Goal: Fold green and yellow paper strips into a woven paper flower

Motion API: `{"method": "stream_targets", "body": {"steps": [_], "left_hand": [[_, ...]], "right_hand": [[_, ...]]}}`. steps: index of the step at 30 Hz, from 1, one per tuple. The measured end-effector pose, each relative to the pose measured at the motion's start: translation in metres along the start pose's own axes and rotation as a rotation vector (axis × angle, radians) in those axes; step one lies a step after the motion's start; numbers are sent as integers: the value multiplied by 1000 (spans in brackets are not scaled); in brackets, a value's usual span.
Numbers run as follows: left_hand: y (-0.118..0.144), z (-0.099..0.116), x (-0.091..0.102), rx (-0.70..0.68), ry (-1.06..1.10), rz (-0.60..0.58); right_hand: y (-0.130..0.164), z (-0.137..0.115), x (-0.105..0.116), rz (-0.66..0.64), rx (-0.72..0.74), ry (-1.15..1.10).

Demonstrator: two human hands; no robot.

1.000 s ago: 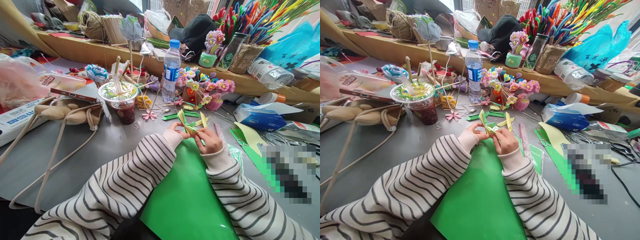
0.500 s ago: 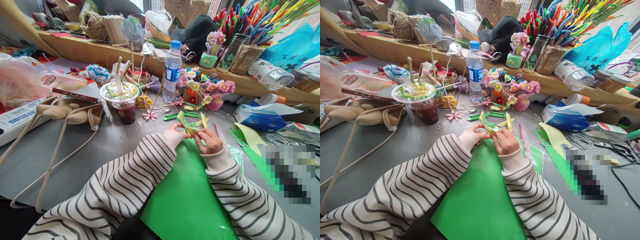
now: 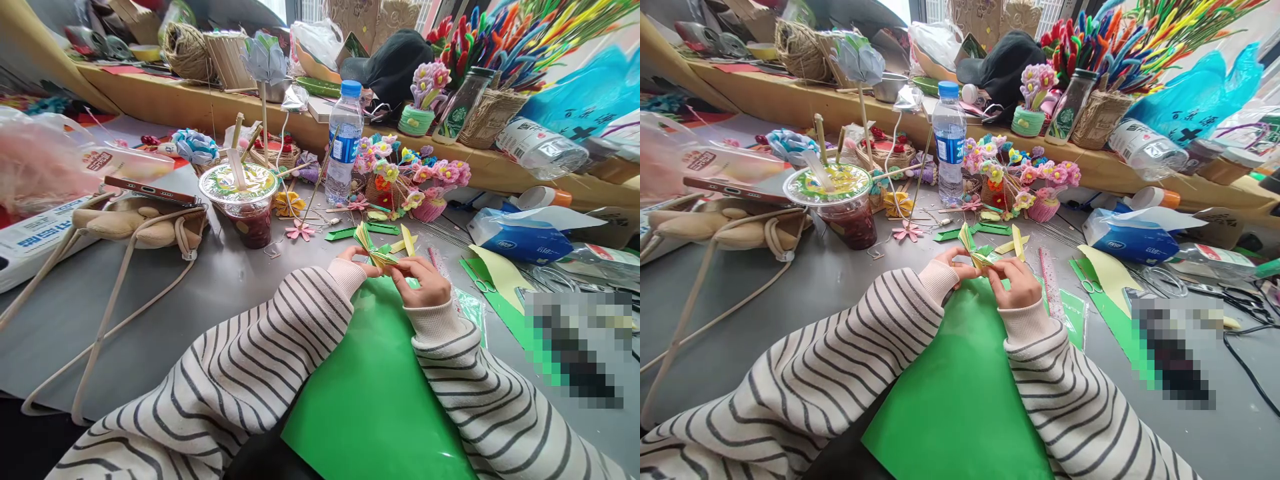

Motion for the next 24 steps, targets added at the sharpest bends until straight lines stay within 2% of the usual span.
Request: {"method": "stream_targets", "body": {"steps": [6,16,24], "left_hand": [[2,0,0,-4,26,4],[0,-4,3,-29,88,-33],[3,-2,1,-3,110,-36]], "right_hand": [[0,3,-1,-61,8,-7],[1,6,-5,-44,-88,-129],[0,3,0,-78,15,-34]]}}
Point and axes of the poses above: each hand's wrist, its own y-axis away from the middle knuckle, its own x-axis out of the back of the hand, z = x × y, the point moved 2 cm from there along -y, towards the middle knuckle, and after that the axes turned 7 degrees about x, right-handed, at the moved point
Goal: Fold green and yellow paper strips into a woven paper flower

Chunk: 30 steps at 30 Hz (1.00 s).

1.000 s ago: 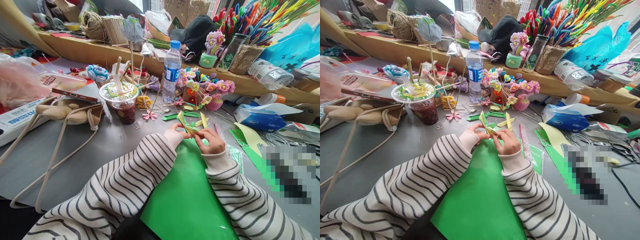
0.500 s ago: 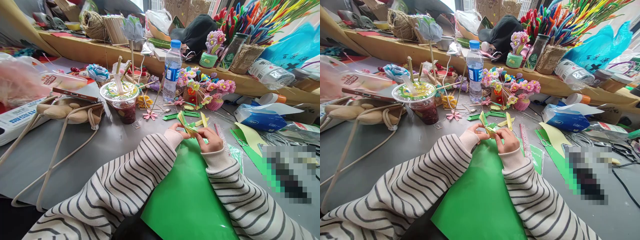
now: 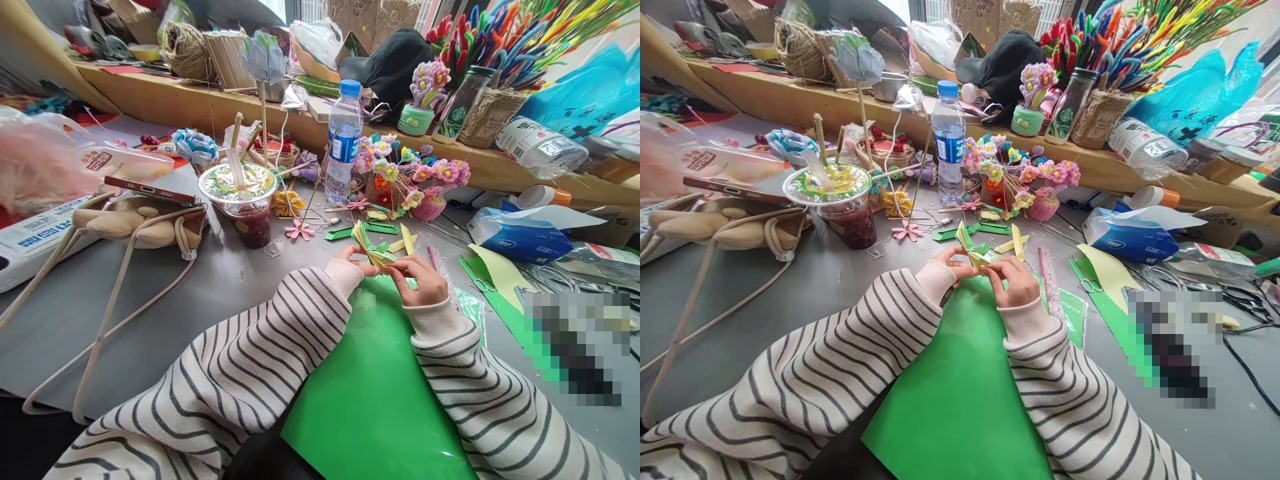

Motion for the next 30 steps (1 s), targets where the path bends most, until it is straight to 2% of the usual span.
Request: {"method": "stream_targets", "body": {"steps": [7,13,17,22,30], "left_hand": [[-9,-5,2,-21,-4,-16],[-25,-16,6,-71,-4,-92],[-32,-19,9,-82,-47,-122],[-30,-17,10,-82,-31,-147],[-25,-14,7,-52,-10,-143]], "right_hand": [[1,3,-2,-2,58,58],[2,2,0,-36,49,63],[2,1,-1,-25,123,119],[1,0,-2,-17,193,219],[1,-1,-3,-13,280,256]]}}
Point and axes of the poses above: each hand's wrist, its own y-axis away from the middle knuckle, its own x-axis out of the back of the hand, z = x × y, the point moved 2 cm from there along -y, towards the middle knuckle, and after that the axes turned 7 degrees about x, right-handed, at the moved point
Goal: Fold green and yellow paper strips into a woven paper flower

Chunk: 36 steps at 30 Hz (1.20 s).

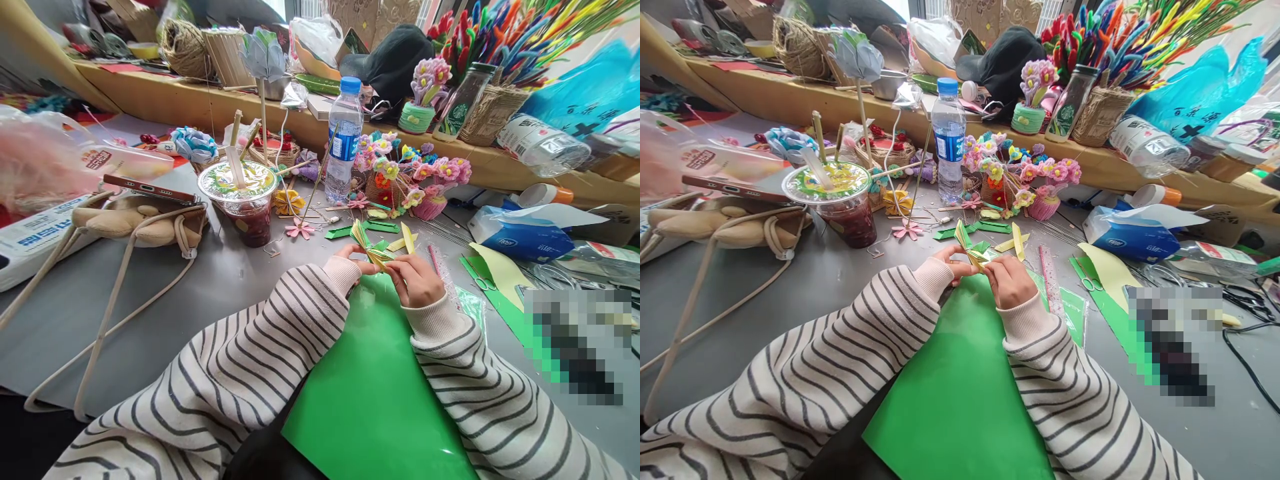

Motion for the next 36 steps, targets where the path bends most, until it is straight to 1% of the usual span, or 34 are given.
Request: {"method": "stream_targets", "body": {"steps": [4,9,14,16,22,26,28,33,36], "left_hand": [[-3,-2,2,8,-21,-13],[-2,-2,3,-14,-6,-42],[3,0,0,-32,82,-31],[3,0,0,-32,96,-36],[-2,-3,2,-32,53,-69],[-3,-3,4,-6,35,-72],[-2,-2,4,0,52,-76],[-1,-1,1,-23,109,-48],[-1,-2,0,-46,88,-53]], "right_hand": [[-1,-2,0,0,30,46],[-1,-2,0,-2,35,23],[1,2,0,-35,-88,-126],[2,3,-1,-50,-112,-153],[-1,3,1,-24,-7,-110],[-3,4,1,-59,68,-96],[-2,4,0,-69,65,-88],[2,5,-3,-77,-31,-102],[2,3,-2,-62,0,-69]]}}
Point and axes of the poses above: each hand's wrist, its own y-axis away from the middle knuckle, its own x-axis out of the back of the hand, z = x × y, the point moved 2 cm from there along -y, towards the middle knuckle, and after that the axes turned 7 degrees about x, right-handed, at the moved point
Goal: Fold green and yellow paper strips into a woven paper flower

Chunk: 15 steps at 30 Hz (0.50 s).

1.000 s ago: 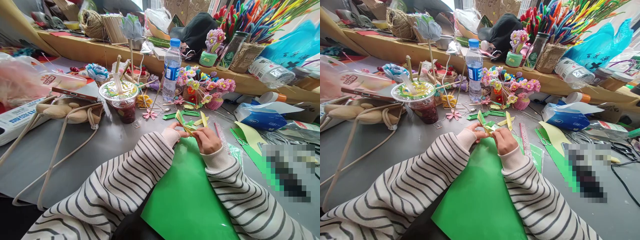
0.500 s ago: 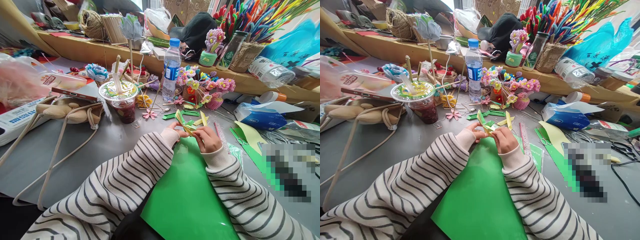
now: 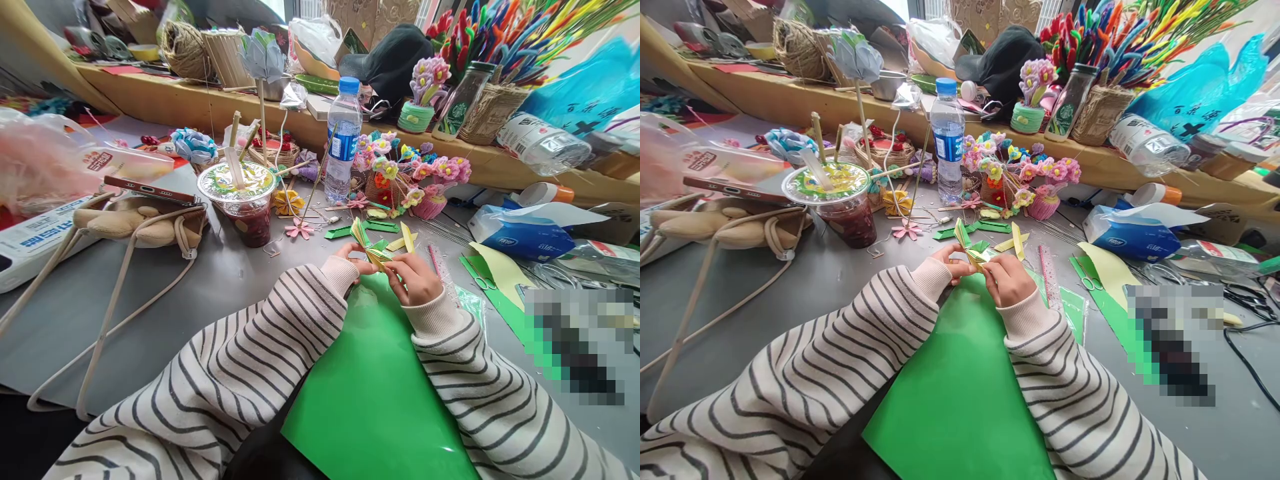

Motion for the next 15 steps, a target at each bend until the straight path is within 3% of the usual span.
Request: {"method": "stream_targets", "body": {"steps": [8,15], "left_hand": [[5,4,2,-47,-59,-47],[7,5,-1,-122,58,-87]], "right_hand": [[-5,-2,4,-67,159,75],[-4,-4,8,104,-126,-96]]}}
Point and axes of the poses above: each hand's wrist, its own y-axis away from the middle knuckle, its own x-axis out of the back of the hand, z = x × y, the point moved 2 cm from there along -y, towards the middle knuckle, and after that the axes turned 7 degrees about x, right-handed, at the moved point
